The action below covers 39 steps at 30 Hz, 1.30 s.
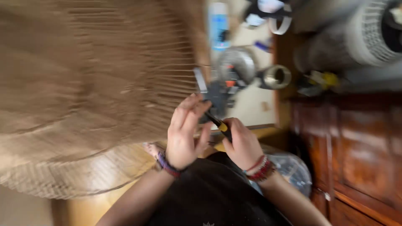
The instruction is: Repairing a wicker lampshade by trimming strands with pliers and applying hot glue
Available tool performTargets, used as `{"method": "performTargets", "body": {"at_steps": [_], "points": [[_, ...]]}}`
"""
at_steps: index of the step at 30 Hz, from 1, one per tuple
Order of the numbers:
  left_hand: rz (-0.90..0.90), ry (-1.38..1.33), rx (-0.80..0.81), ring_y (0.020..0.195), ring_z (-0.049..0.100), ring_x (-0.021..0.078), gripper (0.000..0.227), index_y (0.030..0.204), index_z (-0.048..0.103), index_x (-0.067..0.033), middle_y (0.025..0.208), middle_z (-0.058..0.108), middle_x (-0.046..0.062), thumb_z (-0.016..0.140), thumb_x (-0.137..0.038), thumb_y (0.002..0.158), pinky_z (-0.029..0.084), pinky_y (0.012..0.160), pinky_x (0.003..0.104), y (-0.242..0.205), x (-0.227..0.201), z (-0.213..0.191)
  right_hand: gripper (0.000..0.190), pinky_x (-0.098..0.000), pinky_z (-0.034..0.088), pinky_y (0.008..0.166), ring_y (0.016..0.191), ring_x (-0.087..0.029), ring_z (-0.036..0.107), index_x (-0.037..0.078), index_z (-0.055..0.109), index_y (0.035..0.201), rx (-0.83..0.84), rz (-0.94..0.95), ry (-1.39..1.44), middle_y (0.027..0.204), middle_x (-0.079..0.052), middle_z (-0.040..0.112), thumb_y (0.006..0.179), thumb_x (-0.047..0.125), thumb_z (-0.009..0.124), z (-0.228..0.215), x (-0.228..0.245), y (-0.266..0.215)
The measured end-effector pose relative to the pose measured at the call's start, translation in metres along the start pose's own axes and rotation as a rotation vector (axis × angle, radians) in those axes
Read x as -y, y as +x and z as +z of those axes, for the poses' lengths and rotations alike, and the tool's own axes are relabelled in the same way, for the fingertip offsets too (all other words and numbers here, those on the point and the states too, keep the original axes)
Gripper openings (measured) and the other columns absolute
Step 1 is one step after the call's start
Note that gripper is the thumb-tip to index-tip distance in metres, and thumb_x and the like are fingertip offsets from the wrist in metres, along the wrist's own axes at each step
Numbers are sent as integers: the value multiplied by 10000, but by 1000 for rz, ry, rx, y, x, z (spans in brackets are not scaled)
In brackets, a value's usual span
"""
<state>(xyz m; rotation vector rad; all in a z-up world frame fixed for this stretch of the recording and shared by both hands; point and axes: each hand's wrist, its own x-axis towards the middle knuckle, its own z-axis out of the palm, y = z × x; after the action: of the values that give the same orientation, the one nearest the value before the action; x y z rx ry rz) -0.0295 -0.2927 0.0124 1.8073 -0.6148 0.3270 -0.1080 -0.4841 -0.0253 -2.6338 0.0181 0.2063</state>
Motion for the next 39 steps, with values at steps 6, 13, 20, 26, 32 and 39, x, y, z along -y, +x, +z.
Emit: {"method": "performTargets", "body": {"at_steps": [6,13,20,26,32,39], "points": [[-283,91,389,909,714,348,100,1031,730,-175,981,726,38,663,-181,957,592,799,506,-56,123,253,381,-595,555,819,977,-483,684,62,517,1249,126,480,6,1016,-227,671,926,253,581,49,-206,-53],[-425,474,717,927,730,292,398,1249,631,-220,1091,644,32,703,-418,912,648,749,468,-94,173,430,418,-623,538,879,1056,-516,649,68,511,1205,110,726,108,1087,-265,650,897,341,584,78,-333,-90],[-528,588,718,939,715,295,283,1035,641,-163,1035,626,24,763,-357,868,641,761,463,-102,193,444,583,-547,593,840,1051,-475,670,34,510,1268,85,553,-65,1128,-223,596,803,345,673,120,-381,-52],[-791,247,471,923,751,257,133,972,623,-245,912,737,-28,708,-303,890,601,807,428,-74,145,349,597,-466,636,764,996,-359,707,43,545,1254,149,426,-318,1107,-148,578,775,330,754,117,-360,9],[-983,-141,-67,883,753,164,117,1000,718,-187,905,780,17,718,-174,884,618,807,328,-96,136,237,620,-442,652,638,960,-290,682,44,579,1221,71,257,-547,1084,-92,536,759,398,792,82,-300,31],[-1208,-718,-706,704,733,188,49,982,667,-75,811,698,71,667,-122,969,670,694,332,-114,119,134,311,-419,624,783,951,-306,713,160,671,1156,142,-221,-222,987,-55,629,855,220,722,115,-155,63]]}}
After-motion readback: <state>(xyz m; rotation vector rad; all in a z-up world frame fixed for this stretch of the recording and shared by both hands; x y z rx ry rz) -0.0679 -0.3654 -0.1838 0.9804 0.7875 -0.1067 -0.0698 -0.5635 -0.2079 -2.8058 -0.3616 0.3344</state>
